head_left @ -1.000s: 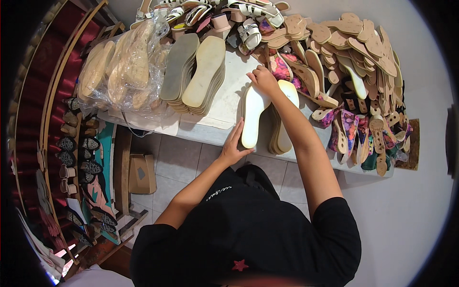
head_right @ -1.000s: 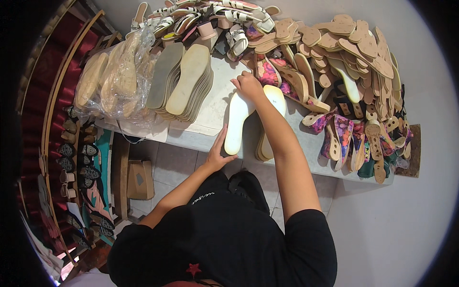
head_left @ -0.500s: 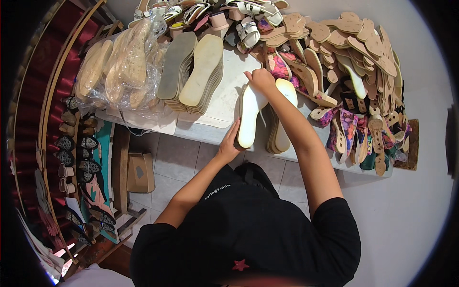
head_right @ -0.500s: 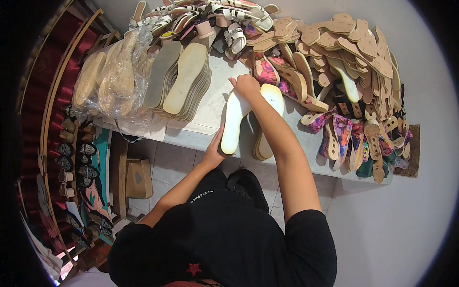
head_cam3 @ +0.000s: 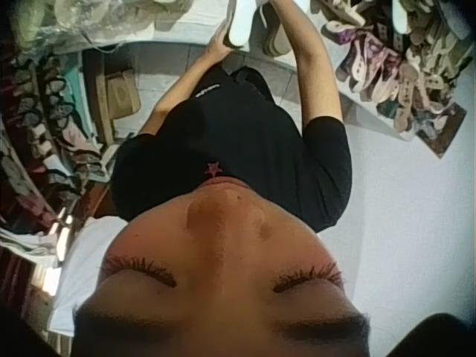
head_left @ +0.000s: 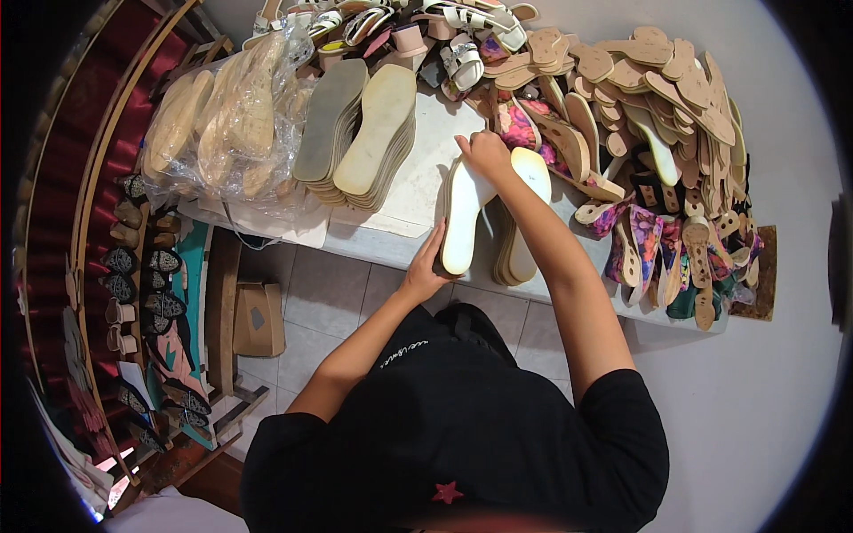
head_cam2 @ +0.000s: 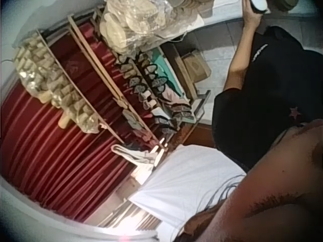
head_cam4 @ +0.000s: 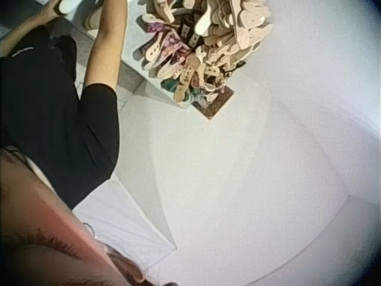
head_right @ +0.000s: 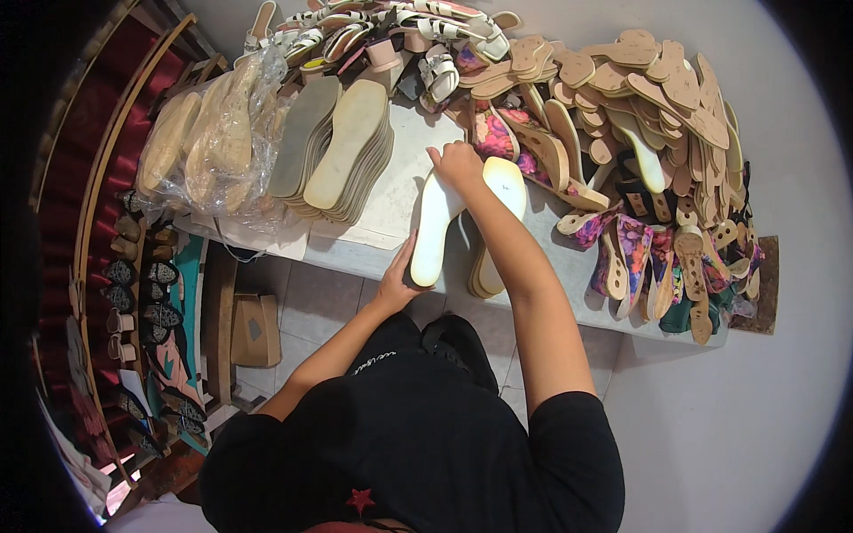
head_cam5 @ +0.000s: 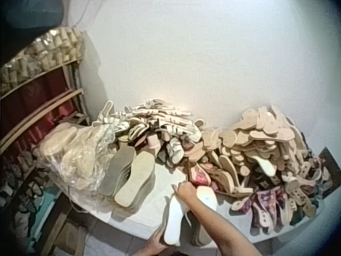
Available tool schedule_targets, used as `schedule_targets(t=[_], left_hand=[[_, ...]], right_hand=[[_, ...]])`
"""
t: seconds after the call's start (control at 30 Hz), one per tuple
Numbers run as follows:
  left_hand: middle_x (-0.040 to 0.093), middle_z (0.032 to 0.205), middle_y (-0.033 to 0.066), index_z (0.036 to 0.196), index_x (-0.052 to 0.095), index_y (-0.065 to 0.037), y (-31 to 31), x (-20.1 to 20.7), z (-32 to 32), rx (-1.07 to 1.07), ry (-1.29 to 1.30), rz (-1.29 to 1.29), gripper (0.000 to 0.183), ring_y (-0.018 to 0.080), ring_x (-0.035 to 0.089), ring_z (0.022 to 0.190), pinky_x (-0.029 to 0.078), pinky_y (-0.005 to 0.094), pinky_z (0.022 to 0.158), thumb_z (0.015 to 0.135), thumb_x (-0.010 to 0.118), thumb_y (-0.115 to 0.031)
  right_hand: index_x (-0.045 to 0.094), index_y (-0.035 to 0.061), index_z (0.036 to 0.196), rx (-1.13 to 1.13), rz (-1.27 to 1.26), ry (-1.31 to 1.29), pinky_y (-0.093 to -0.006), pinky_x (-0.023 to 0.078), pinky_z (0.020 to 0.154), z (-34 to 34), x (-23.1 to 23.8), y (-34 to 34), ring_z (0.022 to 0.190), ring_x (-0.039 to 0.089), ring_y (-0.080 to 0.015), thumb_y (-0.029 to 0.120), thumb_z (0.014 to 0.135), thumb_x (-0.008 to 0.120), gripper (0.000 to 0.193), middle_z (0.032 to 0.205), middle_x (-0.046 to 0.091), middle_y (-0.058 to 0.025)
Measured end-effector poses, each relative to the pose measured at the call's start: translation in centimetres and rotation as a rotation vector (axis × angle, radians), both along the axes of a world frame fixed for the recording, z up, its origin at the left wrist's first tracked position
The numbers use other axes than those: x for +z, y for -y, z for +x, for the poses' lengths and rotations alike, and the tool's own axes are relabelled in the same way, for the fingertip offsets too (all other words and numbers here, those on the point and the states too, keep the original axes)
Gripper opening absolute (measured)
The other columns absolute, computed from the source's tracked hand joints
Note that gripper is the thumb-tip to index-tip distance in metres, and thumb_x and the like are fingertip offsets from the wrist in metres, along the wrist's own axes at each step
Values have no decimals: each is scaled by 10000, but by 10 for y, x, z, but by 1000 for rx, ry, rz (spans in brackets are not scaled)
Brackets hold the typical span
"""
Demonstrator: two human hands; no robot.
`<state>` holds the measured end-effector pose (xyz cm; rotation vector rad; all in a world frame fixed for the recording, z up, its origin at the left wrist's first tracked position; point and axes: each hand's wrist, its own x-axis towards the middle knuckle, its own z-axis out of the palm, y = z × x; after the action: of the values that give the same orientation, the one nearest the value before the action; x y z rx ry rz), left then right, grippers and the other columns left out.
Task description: The recorder is sorting and organizing various shoe soles on a workbench in a shoe manufacturing facility.
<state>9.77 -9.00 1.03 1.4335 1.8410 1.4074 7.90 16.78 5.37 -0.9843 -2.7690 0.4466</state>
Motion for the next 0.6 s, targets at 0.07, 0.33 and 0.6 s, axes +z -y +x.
schedule_targets(t=[0.07, 0.33, 0.6], left_hand=[[255, 1438, 166, 1414, 172, -54, 1, -1, 0, 6, 3, -6, 1030, 329, 310, 1294, 309, 358, 1045, 605, 800, -160], [289, 1427, 165, 1397, 229, -27, 1, 0, -1, -6, 82, -40, 1022, 318, 289, 1312, 263, 372, 1064, 595, 815, -268], [376, 1368, 184, 1375, 291, -36, 0, -2, -4, 12, 73, -35, 974, 313, 383, 1254, 342, 350, 1018, 583, 822, -233]], right_hand=[[659, -33, 806, -16, -8, -24, -442, 495, 722, 0, 2, 2, 818, 614, -375, 481, 851, 472, 549, 854, 620, -241], [657, -18, 805, 5, -4, -33, -437, 493, 721, 1, 2, 3, 818, 613, -365, 477, 858, 464, 534, 848, 622, -223], [657, -20, 795, 43, 29, -85, -439, 492, 716, 3, -1, 2, 813, 609, -361, 467, 867, 460, 530, 852, 613, -211]])
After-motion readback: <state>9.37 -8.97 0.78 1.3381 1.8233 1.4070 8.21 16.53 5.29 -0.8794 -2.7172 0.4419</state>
